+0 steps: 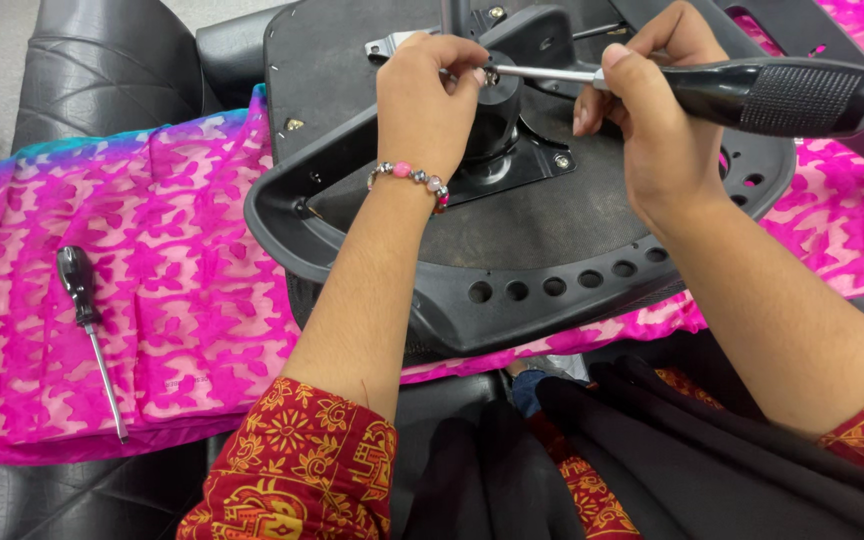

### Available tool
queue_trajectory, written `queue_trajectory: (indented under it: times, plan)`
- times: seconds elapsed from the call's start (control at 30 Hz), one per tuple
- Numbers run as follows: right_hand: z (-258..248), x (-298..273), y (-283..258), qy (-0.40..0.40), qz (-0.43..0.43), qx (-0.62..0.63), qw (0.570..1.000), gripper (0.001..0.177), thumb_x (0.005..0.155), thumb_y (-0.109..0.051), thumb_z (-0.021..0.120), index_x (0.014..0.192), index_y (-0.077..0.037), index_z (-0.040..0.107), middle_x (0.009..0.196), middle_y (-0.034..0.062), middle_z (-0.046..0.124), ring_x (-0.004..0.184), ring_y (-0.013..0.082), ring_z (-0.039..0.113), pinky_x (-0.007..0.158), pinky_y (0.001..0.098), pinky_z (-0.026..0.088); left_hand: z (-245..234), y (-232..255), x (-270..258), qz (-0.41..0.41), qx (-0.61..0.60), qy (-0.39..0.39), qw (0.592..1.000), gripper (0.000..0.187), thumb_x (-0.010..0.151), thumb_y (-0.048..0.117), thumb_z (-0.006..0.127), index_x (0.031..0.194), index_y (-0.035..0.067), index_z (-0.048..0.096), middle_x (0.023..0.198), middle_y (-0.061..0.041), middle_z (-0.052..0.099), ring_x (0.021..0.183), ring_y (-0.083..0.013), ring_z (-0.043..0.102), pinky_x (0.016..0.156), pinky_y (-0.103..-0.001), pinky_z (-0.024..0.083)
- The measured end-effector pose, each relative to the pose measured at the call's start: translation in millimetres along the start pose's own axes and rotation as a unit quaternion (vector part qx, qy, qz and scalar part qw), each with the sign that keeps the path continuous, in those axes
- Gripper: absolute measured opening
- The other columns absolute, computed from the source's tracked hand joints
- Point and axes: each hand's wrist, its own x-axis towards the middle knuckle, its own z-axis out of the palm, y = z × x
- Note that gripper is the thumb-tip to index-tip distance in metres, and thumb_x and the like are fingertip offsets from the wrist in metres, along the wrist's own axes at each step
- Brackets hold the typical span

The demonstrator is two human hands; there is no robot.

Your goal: The person uses a screwdriver to tighten screws on the underside of an office chair base, securing the central column and frame. The person works on multiple screw locations around the base while the chair remains upside down on a patterned cloth.

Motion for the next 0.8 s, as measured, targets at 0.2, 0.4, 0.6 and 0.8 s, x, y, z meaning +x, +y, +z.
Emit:
queue_trajectory:
  times: [0.2, 0.4, 0.6, 0.8]
  plan:
    - [1.1, 0.7, 0.2, 0.015, 0.015, 0.014, 1.0, 0.021, 0.116, -0.007, 0.057, 0.1, -0.004, 0.045, 0.078, 0.0118, 0.058, 0.068, 0.0213, 0.063, 0.07, 0.0347, 0.055, 1.3, 5.1, 4.4, 0.021, 0.029, -0.013, 0.999, 0.01, 0.078, 0.007, 0.081, 0.087, 0.006, 0.079, 0.083, -0.005, 0.068, 0.074, -0.0161, 0.067, 0.07, -0.031, 0.056]
    - [-0.8, 0.3, 0.5, 0.027, 0.03, 0.062, 0.997, 0.021, 0.115, -0.008, 0.059, 0.099, -0.004, 0.046, 0.085, 0.0089, 0.055, 0.071, 0.0221, 0.062, 0.072, 0.0369, 0.055, 3.9, 0.2, 6.9, 0.006, 0.016, -0.01, 1.0, 0.009, 0.077, 0.008, 0.082, 0.081, 0.003, 0.075, 0.079, -0.007, 0.066, 0.069, -0.0175, 0.067, 0.067, -0.031, 0.056]
    - [-2.8, -4.5, -3.8, 0.038, 0.028, 0.06, 0.997, 0.015, 0.112, -0.005, 0.057, 0.101, -0.004, 0.047, 0.088, 0.0101, 0.057, 0.072, 0.0223, 0.062, 0.072, 0.0373, 0.053, 7.9, 1.5, 7.3, -0.003, 0.027, 0.007, 1.0, 0.008, 0.075, 0.009, 0.081, 0.079, 0.004, 0.076, 0.077, -0.007, 0.066, 0.069, -0.0173, 0.068, 0.067, -0.032, 0.056]
    - [-0.9, -10.2, -5.7, 0.052, 0.041, 0.072, 0.995, 0.01, 0.111, -0.005, 0.054, 0.103, -0.004, 0.049, 0.089, 0.0102, 0.057, 0.073, 0.0216, 0.061, 0.074, 0.0379, 0.053, 6.4, 8.9, 3.1, -0.011, 0.035, 0.017, 0.999, 0.005, 0.077, 0.008, 0.078, 0.078, 0.006, 0.073, 0.081, -0.007, 0.066, 0.073, -0.0182, 0.068, 0.071, -0.033, 0.056]
